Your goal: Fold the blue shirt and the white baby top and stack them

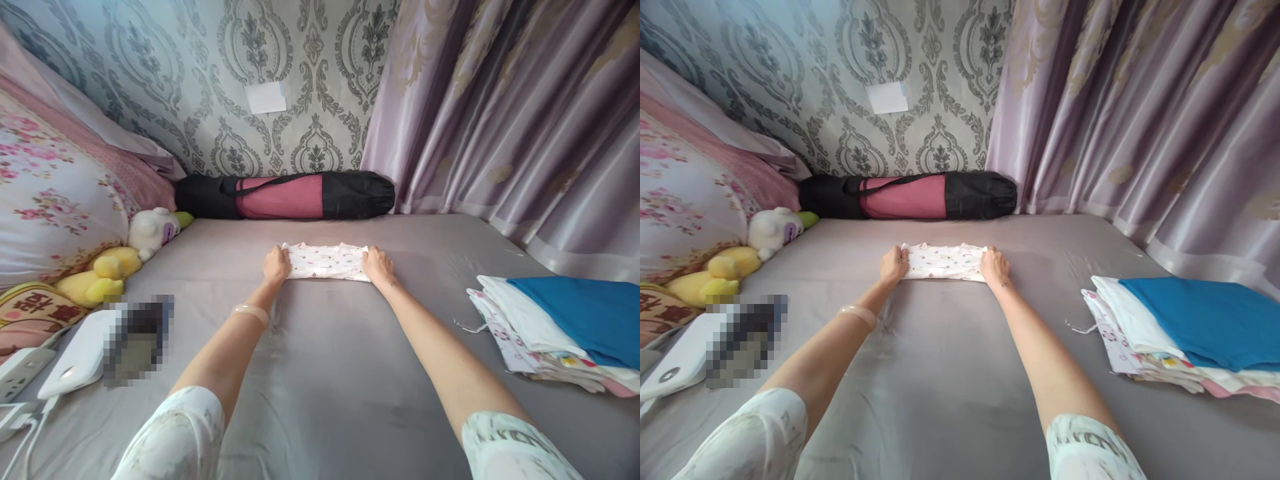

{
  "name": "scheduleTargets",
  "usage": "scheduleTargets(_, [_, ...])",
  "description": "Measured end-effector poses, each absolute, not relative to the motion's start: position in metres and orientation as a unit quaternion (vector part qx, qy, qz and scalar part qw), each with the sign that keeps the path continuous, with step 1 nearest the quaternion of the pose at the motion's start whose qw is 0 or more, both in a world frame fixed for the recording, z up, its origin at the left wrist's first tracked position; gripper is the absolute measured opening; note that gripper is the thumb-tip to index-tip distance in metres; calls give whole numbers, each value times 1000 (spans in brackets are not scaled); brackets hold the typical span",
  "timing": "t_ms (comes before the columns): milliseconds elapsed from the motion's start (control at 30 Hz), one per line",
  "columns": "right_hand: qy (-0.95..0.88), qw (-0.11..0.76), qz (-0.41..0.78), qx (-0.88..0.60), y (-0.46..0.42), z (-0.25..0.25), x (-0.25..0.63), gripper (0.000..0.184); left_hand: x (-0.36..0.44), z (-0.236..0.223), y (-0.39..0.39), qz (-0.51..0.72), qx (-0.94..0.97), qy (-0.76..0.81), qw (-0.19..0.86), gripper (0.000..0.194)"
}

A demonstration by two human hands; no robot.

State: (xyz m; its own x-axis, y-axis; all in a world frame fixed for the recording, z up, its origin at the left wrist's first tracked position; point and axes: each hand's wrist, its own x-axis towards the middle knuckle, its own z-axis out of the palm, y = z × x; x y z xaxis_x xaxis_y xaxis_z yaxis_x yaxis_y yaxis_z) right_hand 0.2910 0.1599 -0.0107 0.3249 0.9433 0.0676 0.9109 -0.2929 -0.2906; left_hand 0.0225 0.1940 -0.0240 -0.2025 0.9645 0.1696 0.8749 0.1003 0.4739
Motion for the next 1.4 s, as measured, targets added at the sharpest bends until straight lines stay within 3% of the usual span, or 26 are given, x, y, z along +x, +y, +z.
scheduleTargets(300, [-540, 160, 82, -822, 167, -8, 295, 37, 23, -23, 201, 261, 608, 742, 104, 27])
scheduleTargets(400, [-543, 154, 97, -820, 164, -2, 294, 38, 26, -14, 194, 262, 615, 742, 54, 32])
scheduleTargets(500, [-573, 176, 15, -800, 154, 6, 280, 38, 36, -7, 181, 256, 673, 694, -5, 34])
scheduleTargets(600, [-679, 198, -40, -706, 142, 9, 255, 40, 52, -6, 168, 240, 768, 594, 21, 31])
scheduleTargets(767, [-828, 173, 3, -533, 134, -6, 223, 47, 73, -19, 159, 198, 834, 511, 65, 37])
scheduleTargets(1067, [-829, 110, 64, -545, 150, -23, 227, 57, 74, -25, 165, 123, 831, 536, 82, 50])
scheduleTargets(1400, [-821, 107, 62, -558, 158, -22, 238, 56, 65, -14, 176, 103, 844, 524, 47, 48])
